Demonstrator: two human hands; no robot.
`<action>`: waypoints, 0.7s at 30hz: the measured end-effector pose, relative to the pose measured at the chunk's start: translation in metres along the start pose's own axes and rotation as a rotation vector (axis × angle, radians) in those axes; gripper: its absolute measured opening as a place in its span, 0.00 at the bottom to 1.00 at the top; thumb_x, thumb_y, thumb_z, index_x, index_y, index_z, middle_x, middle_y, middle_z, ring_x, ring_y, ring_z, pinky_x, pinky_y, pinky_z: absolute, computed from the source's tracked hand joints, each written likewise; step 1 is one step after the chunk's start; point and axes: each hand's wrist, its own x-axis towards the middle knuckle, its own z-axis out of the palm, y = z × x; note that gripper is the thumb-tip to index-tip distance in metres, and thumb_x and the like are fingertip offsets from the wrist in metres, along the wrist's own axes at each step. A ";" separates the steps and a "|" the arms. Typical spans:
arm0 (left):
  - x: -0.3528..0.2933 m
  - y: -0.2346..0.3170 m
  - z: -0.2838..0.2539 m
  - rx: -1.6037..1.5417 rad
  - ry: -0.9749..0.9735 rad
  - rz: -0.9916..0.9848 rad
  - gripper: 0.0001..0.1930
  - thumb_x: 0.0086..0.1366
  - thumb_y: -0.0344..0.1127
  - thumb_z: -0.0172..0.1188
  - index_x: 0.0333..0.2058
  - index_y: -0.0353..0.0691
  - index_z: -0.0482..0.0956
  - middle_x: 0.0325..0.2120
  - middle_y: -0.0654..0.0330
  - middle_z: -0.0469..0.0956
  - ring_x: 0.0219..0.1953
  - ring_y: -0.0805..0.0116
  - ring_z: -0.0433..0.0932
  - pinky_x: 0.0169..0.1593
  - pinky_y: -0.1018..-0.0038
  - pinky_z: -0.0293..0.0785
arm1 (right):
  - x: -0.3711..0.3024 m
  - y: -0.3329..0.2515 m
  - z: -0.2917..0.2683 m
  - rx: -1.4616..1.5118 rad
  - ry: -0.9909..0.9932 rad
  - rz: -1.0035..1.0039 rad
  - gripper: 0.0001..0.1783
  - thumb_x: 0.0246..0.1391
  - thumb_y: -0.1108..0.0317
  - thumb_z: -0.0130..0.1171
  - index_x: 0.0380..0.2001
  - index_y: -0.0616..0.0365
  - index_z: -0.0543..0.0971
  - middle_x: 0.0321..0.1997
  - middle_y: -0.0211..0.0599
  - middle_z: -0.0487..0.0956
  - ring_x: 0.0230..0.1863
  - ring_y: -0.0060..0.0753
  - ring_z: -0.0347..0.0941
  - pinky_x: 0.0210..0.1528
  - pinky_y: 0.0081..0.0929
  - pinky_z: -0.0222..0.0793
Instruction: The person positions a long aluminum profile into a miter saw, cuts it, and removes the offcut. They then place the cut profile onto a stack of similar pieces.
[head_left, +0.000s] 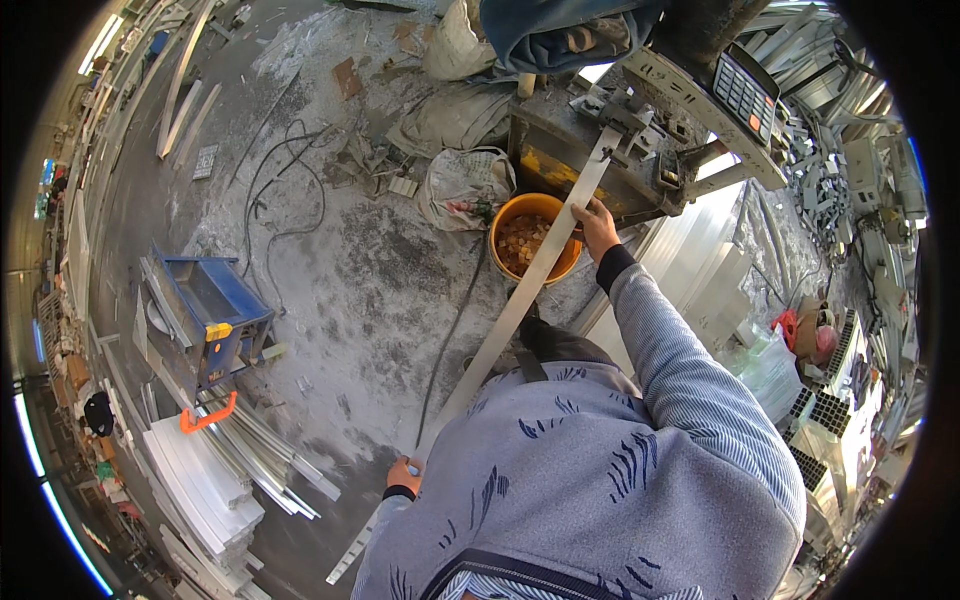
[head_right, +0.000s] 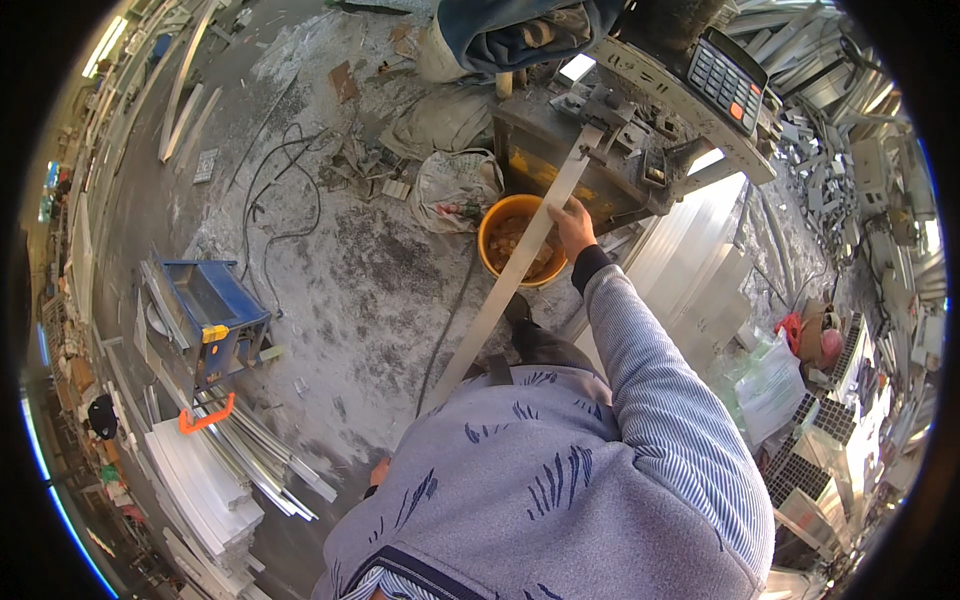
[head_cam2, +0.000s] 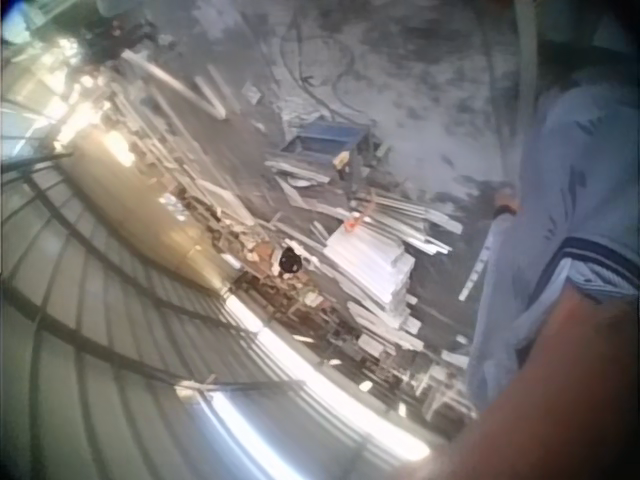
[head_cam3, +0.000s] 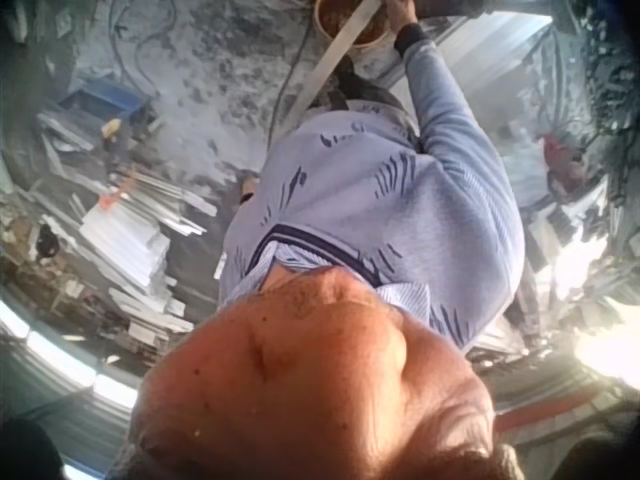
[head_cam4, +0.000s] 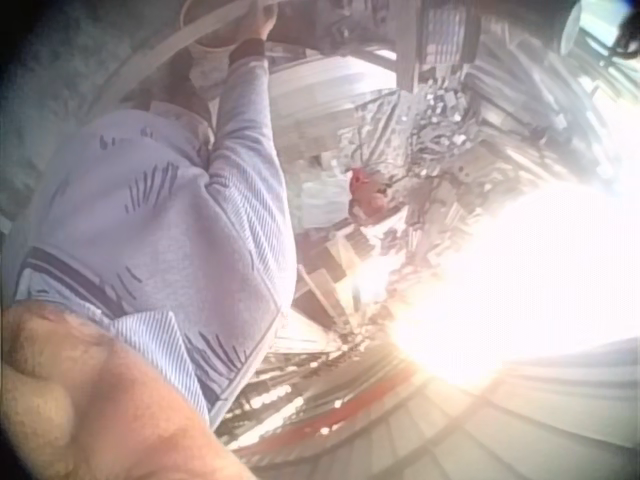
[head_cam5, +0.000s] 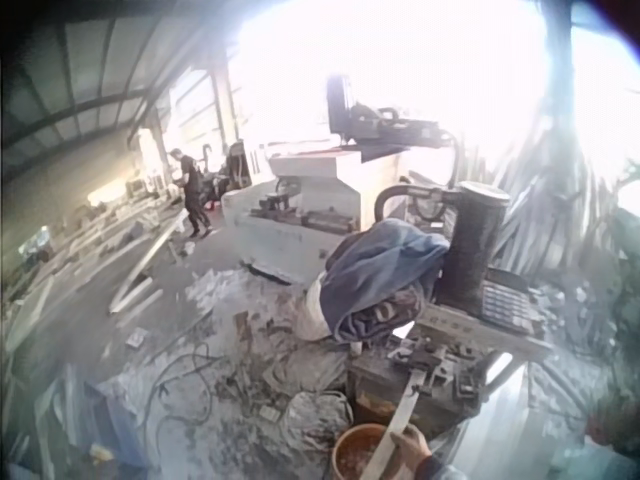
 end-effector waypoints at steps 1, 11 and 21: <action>0.002 0.008 -0.006 -0.001 -0.026 -0.033 0.22 0.48 0.39 0.73 0.41 0.36 0.81 0.37 0.44 0.84 0.44 0.41 0.82 0.47 0.55 0.78 | 0.004 -0.002 -0.001 -0.006 0.007 -0.057 0.32 0.60 0.76 0.58 0.67 0.63 0.64 0.50 0.43 0.81 0.47 0.35 0.79 0.50 0.31 0.77; -0.006 0.022 -0.029 0.034 -0.048 -0.086 0.22 0.46 0.30 0.71 0.42 0.35 0.79 0.39 0.43 0.83 0.46 0.42 0.81 0.48 0.56 0.78 | 0.048 -0.029 -0.019 -0.145 0.023 -0.239 0.26 0.57 0.79 0.59 0.60 0.61 0.71 0.47 0.42 0.81 0.45 0.33 0.79 0.46 0.29 0.77; -0.038 0.034 -0.082 0.027 -0.013 -0.070 0.22 0.44 0.29 0.73 0.41 0.37 0.79 0.37 0.45 0.83 0.44 0.42 0.82 0.46 0.55 0.78 | 0.026 -0.035 -0.008 0.052 0.061 -0.238 0.22 0.62 0.78 0.57 0.60 0.62 0.72 0.53 0.40 0.81 0.49 0.33 0.78 0.53 0.30 0.75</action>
